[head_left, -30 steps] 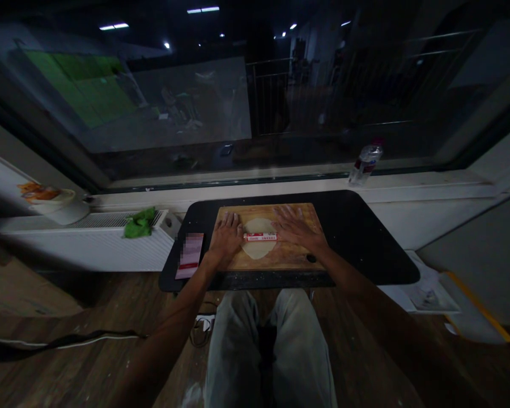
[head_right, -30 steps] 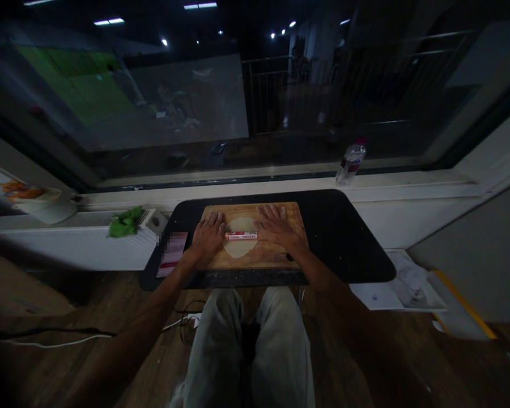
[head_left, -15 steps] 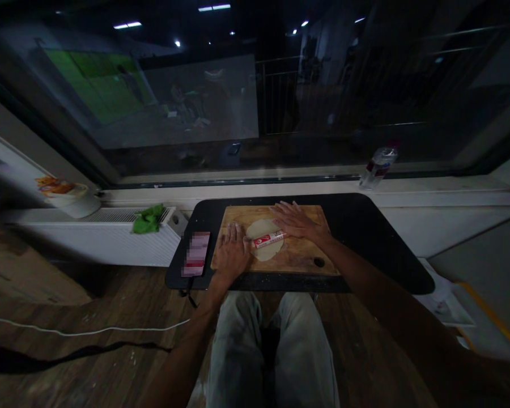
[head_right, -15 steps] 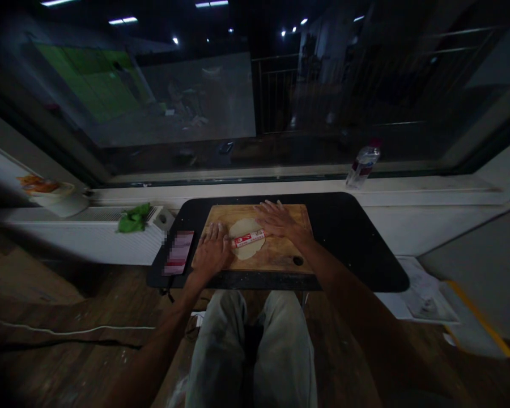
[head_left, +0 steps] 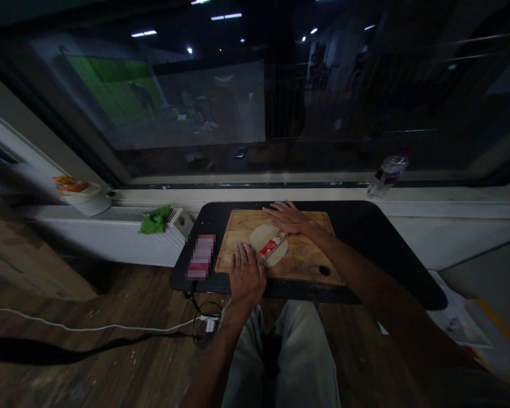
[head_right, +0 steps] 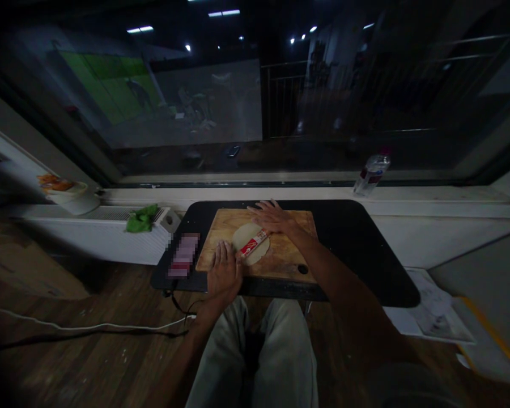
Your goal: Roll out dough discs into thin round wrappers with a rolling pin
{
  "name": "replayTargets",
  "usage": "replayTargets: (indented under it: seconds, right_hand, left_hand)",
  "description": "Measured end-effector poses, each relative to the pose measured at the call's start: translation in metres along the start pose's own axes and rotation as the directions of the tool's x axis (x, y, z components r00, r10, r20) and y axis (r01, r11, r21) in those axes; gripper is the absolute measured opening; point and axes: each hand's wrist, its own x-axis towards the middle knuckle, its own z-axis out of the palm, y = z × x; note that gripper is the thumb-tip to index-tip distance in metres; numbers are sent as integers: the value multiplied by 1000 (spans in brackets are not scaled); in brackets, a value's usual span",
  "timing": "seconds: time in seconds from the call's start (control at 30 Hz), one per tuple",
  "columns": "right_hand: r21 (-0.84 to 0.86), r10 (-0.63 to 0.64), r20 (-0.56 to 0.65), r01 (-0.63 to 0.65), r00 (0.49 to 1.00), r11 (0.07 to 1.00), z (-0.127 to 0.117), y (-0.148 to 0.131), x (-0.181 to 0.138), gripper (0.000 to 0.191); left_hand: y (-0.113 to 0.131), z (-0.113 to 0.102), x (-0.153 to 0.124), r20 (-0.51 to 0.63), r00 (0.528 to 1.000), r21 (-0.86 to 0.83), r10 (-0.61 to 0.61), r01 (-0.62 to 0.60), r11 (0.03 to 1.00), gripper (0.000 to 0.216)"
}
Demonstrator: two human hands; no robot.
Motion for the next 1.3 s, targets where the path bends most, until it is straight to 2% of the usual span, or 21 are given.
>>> replayTargets:
  seconds: [0.17, 0.33, 0.5, 0.57, 0.77, 0.97, 1.1, 1.23, 1.3]
  right_hand:
    - [-19, -49, 12, 49, 999, 999, -5, -7, 14, 69]
    - [-64, -96, 25, 97, 995, 993, -7, -14, 34, 68]
    - [-111, -167, -2, 165, 986, 980, -7, -21, 49, 68]
    - [-118, -170, -4, 168, 985, 979, -6, -24, 52, 67]
    - [-168, -110, 2, 109, 994, 980, -1, -28, 54, 62]
    - [-157, -14, -32, 8, 999, 988, 2, -22, 31, 49]
    - [-122, 7, -70, -15, 998, 992, -1, -16, 7, 46]
    - [-148, -8, -53, 0, 999, 989, -3, -17, -13, 39]
    - [-161, -7, -43, 0, 999, 987, -2, -19, -21, 37]
  left_hand:
    - [10, 10, -14, -120, 992, -74, 28, -37, 997, 75]
    - [30, 10, -27, -115, 993, -109, 11, -24, 994, 81]
    - [51, 11, -36, -262, 965, -109, 11, -41, 993, 82]
    - [57, 11, -38, -269, 963, -97, 14, -42, 994, 82]
    - [57, 3, -37, -156, 987, -82, 48, -61, 995, 72]
    - [30, -12, -10, 5, 999, 4, 47, -47, 999, 60]
    - [9, -22, 3, 97, 982, 15, 165, -167, 986, 61]
    - [-4, -27, 8, 113, 962, 16, 250, -254, 967, 68]
    - [-7, -29, 11, 119, 956, 22, 267, -271, 962, 65]
